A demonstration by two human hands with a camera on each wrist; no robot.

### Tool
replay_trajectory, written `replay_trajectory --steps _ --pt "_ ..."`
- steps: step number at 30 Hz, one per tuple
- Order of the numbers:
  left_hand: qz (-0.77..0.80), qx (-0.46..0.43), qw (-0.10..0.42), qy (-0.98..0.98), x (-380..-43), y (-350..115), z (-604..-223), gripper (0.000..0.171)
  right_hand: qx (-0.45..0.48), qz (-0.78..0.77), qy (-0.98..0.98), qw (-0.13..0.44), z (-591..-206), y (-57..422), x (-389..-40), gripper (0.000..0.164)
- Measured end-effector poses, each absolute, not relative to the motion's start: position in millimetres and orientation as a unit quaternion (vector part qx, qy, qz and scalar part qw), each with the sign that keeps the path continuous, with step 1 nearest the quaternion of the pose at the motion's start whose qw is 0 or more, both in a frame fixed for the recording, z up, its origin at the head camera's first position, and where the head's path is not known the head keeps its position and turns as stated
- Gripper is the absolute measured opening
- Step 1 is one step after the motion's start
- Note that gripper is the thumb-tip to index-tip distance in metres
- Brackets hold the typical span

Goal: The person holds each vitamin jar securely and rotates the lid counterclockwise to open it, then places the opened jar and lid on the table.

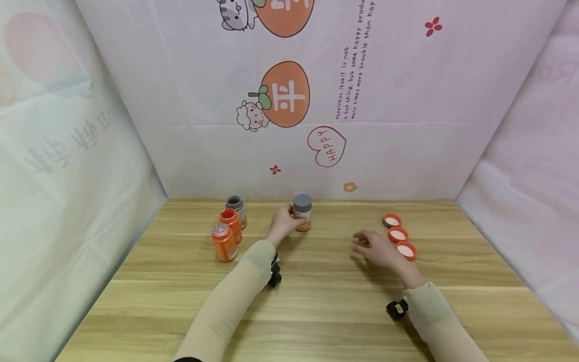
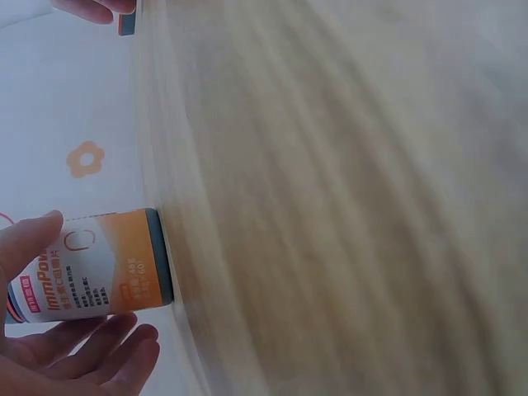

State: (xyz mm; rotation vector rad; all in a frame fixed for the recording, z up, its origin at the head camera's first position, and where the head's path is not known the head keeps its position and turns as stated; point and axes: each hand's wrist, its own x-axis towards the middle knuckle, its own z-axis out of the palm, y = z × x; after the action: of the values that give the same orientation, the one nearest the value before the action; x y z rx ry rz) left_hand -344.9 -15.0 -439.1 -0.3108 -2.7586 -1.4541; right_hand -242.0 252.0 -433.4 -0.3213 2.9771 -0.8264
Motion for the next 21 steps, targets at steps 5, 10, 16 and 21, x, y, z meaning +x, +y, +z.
replay_trajectory --steps 5,10,16,21 --pt "-0.472 -0.098 0.0 -0.876 -348.7 -12.2 -442.0 0.049 -0.104 -0.264 0.959 0.014 -432.7 251.2 -241.3 0.044" --pt "-0.479 -0.103 -0.004 -0.872 -350.7 -12.6 -445.2 0.048 -0.105 -0.262 0.959 0.013 -432.4 250.5 -240.4 0.044" --pt "-0.476 -0.105 -0.004 -0.873 -352.1 -14.1 -446.8 0.047 -0.109 -0.264 0.958 0.011 -433.6 251.7 -241.5 0.045" --pt "-0.478 -0.101 -0.003 -0.873 -350.9 -14.7 -446.8 0.046 -0.109 -0.264 0.958 0.011 -434.1 252.4 -242.0 0.045"
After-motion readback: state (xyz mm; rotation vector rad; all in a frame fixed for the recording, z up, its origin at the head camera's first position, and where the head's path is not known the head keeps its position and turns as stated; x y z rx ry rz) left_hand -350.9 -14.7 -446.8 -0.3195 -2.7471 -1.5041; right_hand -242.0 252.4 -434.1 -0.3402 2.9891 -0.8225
